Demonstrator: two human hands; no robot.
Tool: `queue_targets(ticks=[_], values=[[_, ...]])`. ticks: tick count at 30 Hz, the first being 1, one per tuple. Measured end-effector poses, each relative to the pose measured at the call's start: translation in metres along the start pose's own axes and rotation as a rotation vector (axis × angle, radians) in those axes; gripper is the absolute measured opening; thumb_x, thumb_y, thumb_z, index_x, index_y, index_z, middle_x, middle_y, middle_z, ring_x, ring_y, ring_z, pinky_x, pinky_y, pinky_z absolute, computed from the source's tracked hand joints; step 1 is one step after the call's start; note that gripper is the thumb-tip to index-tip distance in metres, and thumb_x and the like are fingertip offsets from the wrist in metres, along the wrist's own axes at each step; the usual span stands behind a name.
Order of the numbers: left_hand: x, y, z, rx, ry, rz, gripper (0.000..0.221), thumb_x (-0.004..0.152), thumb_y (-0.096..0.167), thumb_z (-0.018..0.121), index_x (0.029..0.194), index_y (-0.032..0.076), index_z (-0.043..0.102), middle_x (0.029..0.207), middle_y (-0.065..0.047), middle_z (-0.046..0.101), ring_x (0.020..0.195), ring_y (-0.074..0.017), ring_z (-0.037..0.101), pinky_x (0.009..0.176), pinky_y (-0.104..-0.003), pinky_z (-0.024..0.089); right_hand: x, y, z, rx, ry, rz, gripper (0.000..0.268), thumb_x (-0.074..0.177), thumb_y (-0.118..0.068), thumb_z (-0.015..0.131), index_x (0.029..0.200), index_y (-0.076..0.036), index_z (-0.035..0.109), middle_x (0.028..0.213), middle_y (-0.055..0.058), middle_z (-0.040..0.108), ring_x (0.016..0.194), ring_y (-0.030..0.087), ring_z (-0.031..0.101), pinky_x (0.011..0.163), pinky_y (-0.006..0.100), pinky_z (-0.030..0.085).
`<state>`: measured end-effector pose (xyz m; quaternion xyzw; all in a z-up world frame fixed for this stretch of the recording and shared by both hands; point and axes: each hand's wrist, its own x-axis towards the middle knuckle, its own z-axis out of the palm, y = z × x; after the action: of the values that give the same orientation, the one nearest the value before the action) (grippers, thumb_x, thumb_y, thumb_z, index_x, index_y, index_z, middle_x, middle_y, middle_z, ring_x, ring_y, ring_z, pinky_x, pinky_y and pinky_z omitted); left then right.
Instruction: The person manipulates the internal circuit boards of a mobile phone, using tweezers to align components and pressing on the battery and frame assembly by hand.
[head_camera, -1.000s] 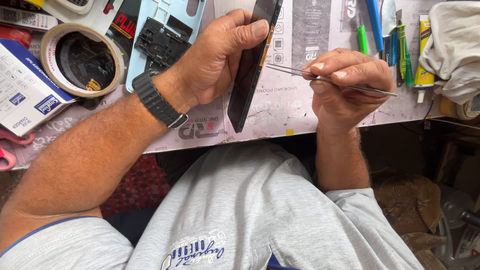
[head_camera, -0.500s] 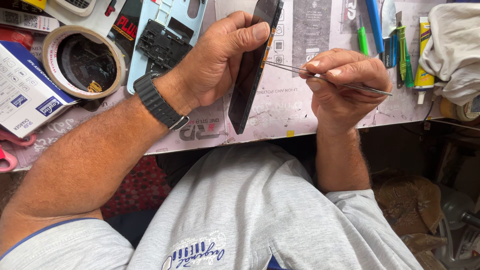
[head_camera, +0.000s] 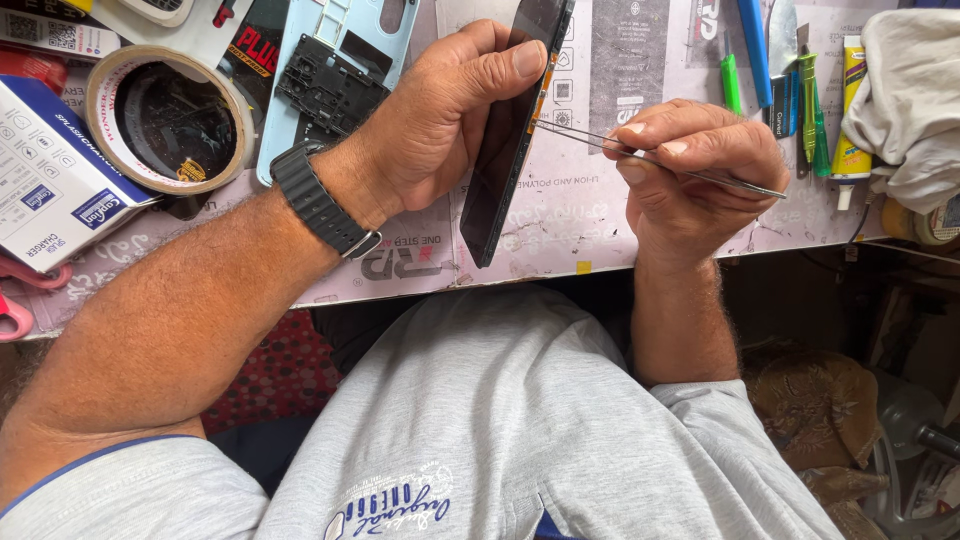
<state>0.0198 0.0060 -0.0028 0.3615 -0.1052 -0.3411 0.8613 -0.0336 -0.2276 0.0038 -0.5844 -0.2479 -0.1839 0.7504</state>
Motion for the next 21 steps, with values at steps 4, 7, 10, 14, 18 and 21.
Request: queue_targets(ticks=[4,7,10,14,18,21], values=[[-0.0002,-0.0001,-0.0002,0.011,0.006,-0.004,0.055,0.102,0.041,0.067,0.13,-0.004,0.055,0.117,-0.015,0.068,0.112,-0.0188,0.07,0.103,-0.035,0.061,-0.0011,-0.0011,0.0003,-0.016,0.003,0.002,0.023,0.087,0.008,0.081,0.102,0.0,0.066,0.102,0.022,0.074,0.088,0.026,0.077,0.071,0.035,0.067],[-0.0003,0.0,-0.0004,-0.002,0.004,-0.003,0.055,0.103,0.04,0.068,0.131,-0.004,0.055,0.119,-0.015,0.068,0.114,-0.0187,0.069,0.105,-0.035,0.06,-0.0009,-0.0006,-0.0006,-0.015,-0.002,0.002,0.023,0.087,0.008,0.081,0.102,-0.001,0.066,0.102,0.022,0.074,0.088,0.026,0.077,0.071,0.035,0.067],[0.0,0.0003,0.0001,-0.013,0.005,-0.008,0.054,0.103,0.04,0.068,0.131,-0.005,0.055,0.118,-0.015,0.068,0.113,-0.019,0.069,0.104,-0.036,0.06,-0.0013,-0.0001,-0.0013,-0.01,-0.005,0.008,0.023,0.087,0.008,0.081,0.102,0.0,0.066,0.103,0.022,0.074,0.089,0.026,0.077,0.072,0.036,0.067],[0.0001,0.0009,0.0014,-0.021,0.015,-0.016,0.053,0.103,0.039,0.067,0.13,-0.004,0.054,0.117,-0.014,0.068,0.111,-0.0189,0.07,0.102,-0.036,0.061,-0.0017,0.0,-0.0015,-0.005,-0.007,0.014,0.023,0.087,0.009,0.08,0.103,0.0,0.066,0.104,0.022,0.074,0.089,0.026,0.077,0.073,0.035,0.067],[-0.0009,0.0008,0.0014,0.004,0.012,-0.006,0.053,0.103,0.04,0.066,0.13,-0.004,0.054,0.116,-0.015,0.068,0.11,-0.0192,0.071,0.1,-0.036,0.062,-0.0022,-0.0006,-0.0012,-0.011,-0.01,0.013,0.023,0.087,0.009,0.08,0.103,-0.001,0.066,0.103,0.022,0.074,0.089,0.026,0.077,0.072,0.035,0.067],[-0.0003,0.001,0.0015,0.058,0.013,0.002,0.054,0.103,0.042,0.065,0.13,-0.004,0.055,0.115,-0.015,0.068,0.109,-0.0185,0.071,0.099,-0.035,0.063,-0.0013,-0.0003,-0.0017,-0.01,-0.019,0.011,0.023,0.087,0.008,0.08,0.103,-0.001,0.066,0.103,0.022,0.074,0.088,0.027,0.077,0.072,0.036,0.068]])
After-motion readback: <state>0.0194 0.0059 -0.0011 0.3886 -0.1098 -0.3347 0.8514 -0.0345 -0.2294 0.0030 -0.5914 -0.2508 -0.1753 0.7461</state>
